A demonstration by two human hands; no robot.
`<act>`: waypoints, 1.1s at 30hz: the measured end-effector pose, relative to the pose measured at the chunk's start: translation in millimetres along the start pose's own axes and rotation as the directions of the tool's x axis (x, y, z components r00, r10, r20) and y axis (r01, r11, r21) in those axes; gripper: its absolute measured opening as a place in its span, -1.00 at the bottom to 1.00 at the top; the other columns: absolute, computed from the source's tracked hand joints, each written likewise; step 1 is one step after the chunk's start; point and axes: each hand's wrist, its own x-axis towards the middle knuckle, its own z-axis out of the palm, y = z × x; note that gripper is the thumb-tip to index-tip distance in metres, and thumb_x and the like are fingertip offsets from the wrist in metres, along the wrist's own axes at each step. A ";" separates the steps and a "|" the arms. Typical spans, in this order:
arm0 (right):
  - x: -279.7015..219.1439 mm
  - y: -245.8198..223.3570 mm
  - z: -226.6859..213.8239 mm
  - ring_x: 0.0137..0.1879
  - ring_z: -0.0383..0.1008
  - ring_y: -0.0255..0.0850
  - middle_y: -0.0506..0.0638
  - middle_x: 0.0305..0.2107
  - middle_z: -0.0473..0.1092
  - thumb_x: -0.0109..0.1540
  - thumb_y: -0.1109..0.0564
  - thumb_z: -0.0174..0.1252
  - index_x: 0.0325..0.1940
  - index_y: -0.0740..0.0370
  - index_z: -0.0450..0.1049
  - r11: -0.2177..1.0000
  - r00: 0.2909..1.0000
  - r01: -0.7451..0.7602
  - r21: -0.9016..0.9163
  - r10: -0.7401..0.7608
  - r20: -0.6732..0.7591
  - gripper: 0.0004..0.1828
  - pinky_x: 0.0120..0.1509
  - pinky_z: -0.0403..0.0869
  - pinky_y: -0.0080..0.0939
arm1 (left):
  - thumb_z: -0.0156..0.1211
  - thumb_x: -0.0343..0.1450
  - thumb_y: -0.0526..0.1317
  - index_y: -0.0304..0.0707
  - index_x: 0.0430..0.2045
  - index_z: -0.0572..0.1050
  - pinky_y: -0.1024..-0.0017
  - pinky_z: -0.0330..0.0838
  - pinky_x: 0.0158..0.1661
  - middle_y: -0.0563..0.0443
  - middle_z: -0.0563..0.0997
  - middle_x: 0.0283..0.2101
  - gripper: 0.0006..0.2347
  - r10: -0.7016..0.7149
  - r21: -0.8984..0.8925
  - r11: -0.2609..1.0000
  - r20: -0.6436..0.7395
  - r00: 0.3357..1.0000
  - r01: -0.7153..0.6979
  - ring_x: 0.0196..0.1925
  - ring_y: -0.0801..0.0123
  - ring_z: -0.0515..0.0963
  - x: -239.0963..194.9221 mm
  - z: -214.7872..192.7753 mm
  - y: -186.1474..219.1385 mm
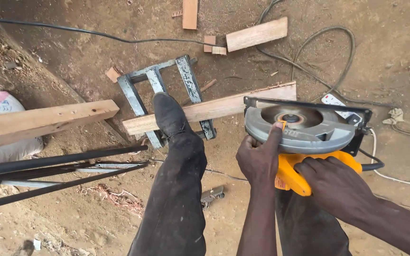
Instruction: Marking a wooden plank with a pencil and then cutting it to size using a circular saw on the ground.
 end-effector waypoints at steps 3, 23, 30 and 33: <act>6.8 2.3 3.9 -0.20 0.51 0.02 -0.13 -0.36 0.47 0.05 0.07 0.16 -0.20 -0.05 0.41 0.997 1.000 -0.012 -0.076 0.012 -0.002 -0.76 -0.08 0.42 0.08 | 0.46 0.12 0.21 -0.12 -0.80 0.11 0.32 0.17 -0.44 0.17 0.19 -0.65 -0.41 -0.001 -0.055 0.998 -0.015 1.000 0.000 -0.52 0.42 0.17 5.7 2.5 0.2; 37.2 1.7 -8.3 -0.24 0.48 -0.05 -0.16 -0.47 0.45 0.03 0.15 0.17 -0.31 -0.07 0.39 0.996 0.998 -0.059 -0.060 0.058 -0.015 -0.81 -0.12 0.39 0.00 | 0.46 0.09 0.22 -0.12 -0.76 0.24 0.38 0.25 -0.41 0.17 0.33 -0.60 -0.48 -0.030 -0.112 0.993 -0.047 0.998 0.024 -0.49 0.46 0.29 29.6 4.6 15.9; 45.0 3.6 -11.6 -0.26 0.47 -0.03 -0.16 -0.48 0.42 0.02 0.13 0.16 -0.34 -0.08 0.38 0.998 0.999 -0.025 -0.053 0.023 -0.023 -0.83 -0.12 0.37 0.02 | 0.45 0.09 0.22 -0.12 -0.74 0.27 0.37 0.28 -0.40 0.17 0.39 -0.58 -0.50 -0.030 -0.096 0.995 -0.066 0.997 0.023 -0.47 0.46 0.34 32.7 2.2 20.7; 45.7 3.2 -11.9 -0.25 0.47 -0.02 -0.15 -0.47 0.42 0.02 0.12 0.15 -0.34 -0.08 0.38 0.999 1.000 -0.021 -0.046 0.020 -0.018 -0.83 -0.12 0.36 0.02 | 0.46 0.11 0.19 -0.11 -0.73 0.29 0.38 0.30 -0.40 0.17 0.43 -0.57 -0.52 -0.042 -0.117 0.992 -0.058 0.997 0.035 -0.46 0.47 0.37 32.3 1.0 21.7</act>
